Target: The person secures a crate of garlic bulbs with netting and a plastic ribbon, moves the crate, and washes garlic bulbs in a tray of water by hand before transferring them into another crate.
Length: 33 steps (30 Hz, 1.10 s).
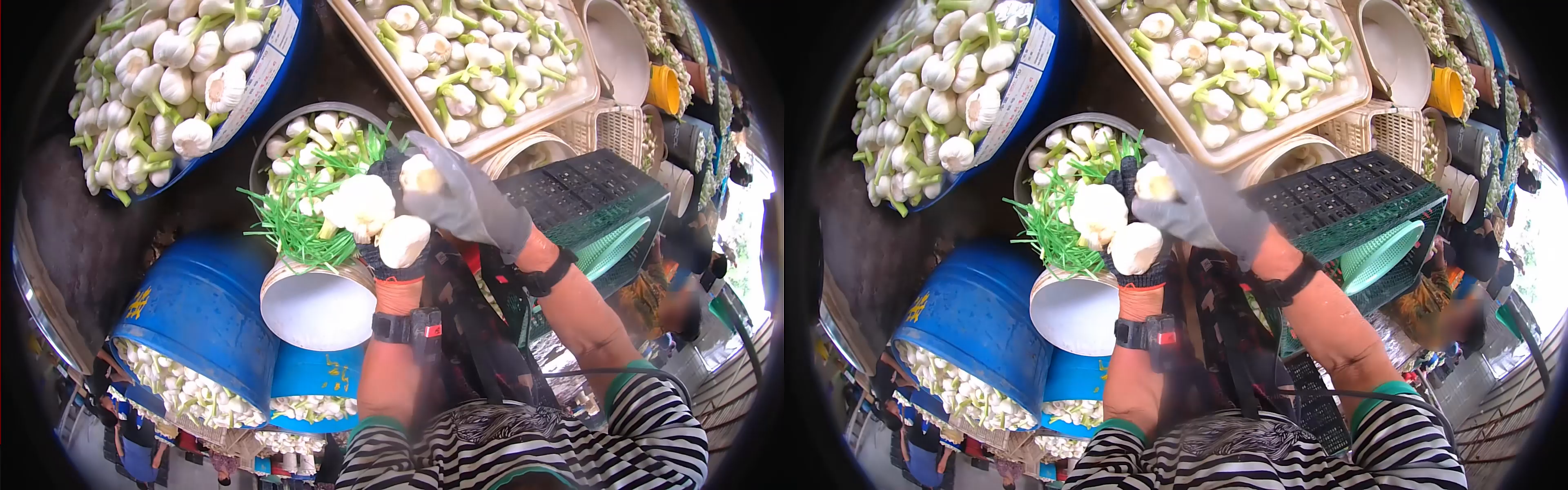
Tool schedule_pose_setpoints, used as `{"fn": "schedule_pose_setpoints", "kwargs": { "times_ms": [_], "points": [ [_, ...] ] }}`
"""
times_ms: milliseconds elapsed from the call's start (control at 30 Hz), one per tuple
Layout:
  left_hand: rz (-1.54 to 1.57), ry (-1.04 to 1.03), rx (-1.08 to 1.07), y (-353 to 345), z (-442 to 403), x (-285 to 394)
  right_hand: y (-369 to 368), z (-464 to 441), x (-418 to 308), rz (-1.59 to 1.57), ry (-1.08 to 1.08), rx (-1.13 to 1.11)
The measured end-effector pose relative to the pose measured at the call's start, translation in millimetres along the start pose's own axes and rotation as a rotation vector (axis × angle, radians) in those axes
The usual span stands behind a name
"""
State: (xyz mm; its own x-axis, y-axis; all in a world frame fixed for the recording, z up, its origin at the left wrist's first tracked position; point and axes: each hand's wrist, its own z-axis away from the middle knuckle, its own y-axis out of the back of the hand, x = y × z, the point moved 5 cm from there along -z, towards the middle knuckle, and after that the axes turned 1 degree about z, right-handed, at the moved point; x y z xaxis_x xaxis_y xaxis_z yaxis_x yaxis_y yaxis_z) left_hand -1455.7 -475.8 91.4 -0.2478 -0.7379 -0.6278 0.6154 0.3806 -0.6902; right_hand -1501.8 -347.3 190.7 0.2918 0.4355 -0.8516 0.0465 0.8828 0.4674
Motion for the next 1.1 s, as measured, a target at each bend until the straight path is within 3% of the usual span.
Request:
{"fn": "schedule_pose_setpoints", "kwargs": {
  "times_ms": [67, 200, 267, 333, 400, 433, 467, 533, 600, 700, 767, 833, 900, 967, 1033, 1067, 1100],
  "points": [
    [0.024, 0.006, 0.043, 8.4, 0.7, -2.3, 9.8, 2.4, -1.3, 0.113, 0.045, -0.117],
    [0.280, 0.069, 0.115, 22.8, -1.4, -6.3, 17.6, 0.4, 0.2, -0.004, -0.059, 0.082],
    [0.634, 0.116, 0.153, 34.7, 1.2, -10.9, 24.6, -1.6, 12.7, -0.080, -0.210, 0.058],
    [1.216, 0.191, 0.193, 40.0, 6.3, -13.1, 26.1, -1.5, 18.2, -0.027, -0.213, 0.108],
    [1.508, 0.247, 0.211, 39.3, 7.9, -10.9, 26.3, -4.8, 22.4, -0.060, -0.284, 0.049],
    [1.425, 0.226, 0.222, 39.7, 8.4, -9.5, 28.5, -6.2, 23.1, -0.120, -0.358, -0.029],
    [1.064, 0.137, 0.229, 35.6, 6.3, -11.9, 26.9, -6.1, 23.9, -0.182, -0.431, -0.107],
    [0.339, -0.033, 0.222, 11.8, -2.2, -17.8, 18.3, -3.3, 21.2, 0.106, -0.065, 0.004],
    [-0.382, -0.188, 0.202, -21.8, -8.5, -27.8, 17.2, -0.6, 4.2, 0.283, -0.164, -0.045],
    [-0.491, -0.273, 0.126, -22.5, -4.4, -18.8, 11.2, -5.2, 5.0, 0.404, 0.084, -0.101],
    [-0.477, -0.163, -0.003, 3.6, -5.8, 11.0, 7.7, -1.2, -9.9, 0.523, 0.279, -0.041],
    [-0.511, -0.026, -0.132, 2.4, -10.5, 19.3, 5.1, -2.6, -3.1, 0.468, 0.152, -0.030],
    [-0.268, -0.202, -0.097, 3.1, 7.0, 24.5, 10.3, -4.3, 7.4, 0.153, 0.049, 0.006],
    [-0.182, -0.191, -0.063, -9.3, 0.9, 12.1, 16.0, -9.1, 2.8, 0.145, 0.164, 0.018],
    [-0.301, -0.083, -0.010, -63.3, -16.8, -31.5, 11.4, 0.0, -19.4, 0.444, 0.470, -0.002],
    [-0.540, -0.146, 0.016, -61.2, -18.9, -26.0, 7.6, -1.8, -31.1, 0.599, 0.317, -0.226],
    [-0.853, -0.216, 0.061, -56.6, -20.6, -18.3, 9.8, -2.7, -31.2, 0.570, 0.322, -0.237]
  ]
}}
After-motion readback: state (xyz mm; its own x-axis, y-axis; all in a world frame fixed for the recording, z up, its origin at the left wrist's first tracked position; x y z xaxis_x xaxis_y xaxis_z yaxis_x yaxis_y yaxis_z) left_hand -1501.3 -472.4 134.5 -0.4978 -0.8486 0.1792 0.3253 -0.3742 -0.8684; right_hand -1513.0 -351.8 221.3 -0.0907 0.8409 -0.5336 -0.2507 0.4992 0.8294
